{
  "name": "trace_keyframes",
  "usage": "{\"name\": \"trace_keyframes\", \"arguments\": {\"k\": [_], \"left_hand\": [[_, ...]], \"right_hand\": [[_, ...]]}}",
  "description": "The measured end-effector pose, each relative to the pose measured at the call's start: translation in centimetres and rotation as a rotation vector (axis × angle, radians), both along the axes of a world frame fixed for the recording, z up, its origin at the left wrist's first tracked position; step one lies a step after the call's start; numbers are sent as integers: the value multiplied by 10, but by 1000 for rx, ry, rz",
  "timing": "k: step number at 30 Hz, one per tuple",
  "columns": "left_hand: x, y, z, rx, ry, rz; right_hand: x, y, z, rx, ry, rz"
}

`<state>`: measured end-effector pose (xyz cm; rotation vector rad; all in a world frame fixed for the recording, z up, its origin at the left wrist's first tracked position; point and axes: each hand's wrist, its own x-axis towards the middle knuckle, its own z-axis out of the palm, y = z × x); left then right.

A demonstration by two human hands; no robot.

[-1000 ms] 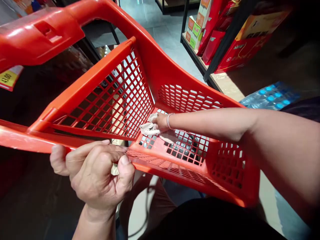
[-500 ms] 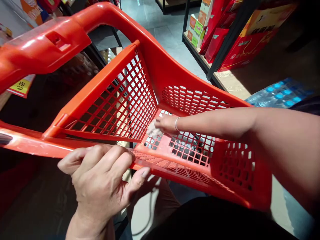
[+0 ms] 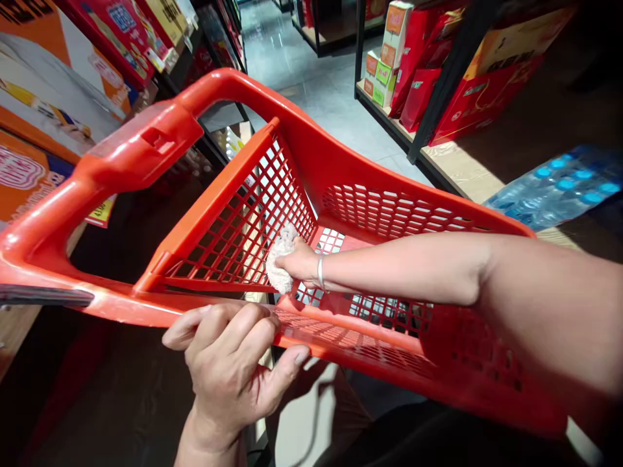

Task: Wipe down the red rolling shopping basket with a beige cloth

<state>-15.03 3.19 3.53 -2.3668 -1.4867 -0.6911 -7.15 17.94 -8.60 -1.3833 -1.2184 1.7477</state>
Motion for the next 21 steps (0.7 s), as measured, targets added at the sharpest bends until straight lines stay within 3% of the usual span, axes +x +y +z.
{"name": "trace_keyframes", "arguments": {"k": [2,3,6,8,10,12,14,17,21], "left_hand": [[0,0,0,1,2,-3],[0,0,0,3,4,-6],[0,0,0,16,8,-15],[-1,0,0,16,9,-18],[-2,0,0,20,20,-22],[-3,0,-1,23,40,-29],[-4,0,-2,27,44,-28],[-6,1,-4,38,41,-45],[-7,2,-5,48,17,-65]], "right_hand": [[6,16,34,51,107,-35],[9,23,48,171,135,-33],[10,30,67,733,64,67],[9,25,55,1123,-108,285],[13,21,30,1428,-281,658],[23,27,5,1588,-448,1051],[38,45,-8,1600,-646,1224],[59,82,2,1533,-899,1026],[70,112,29,1501,-958,708]]}}
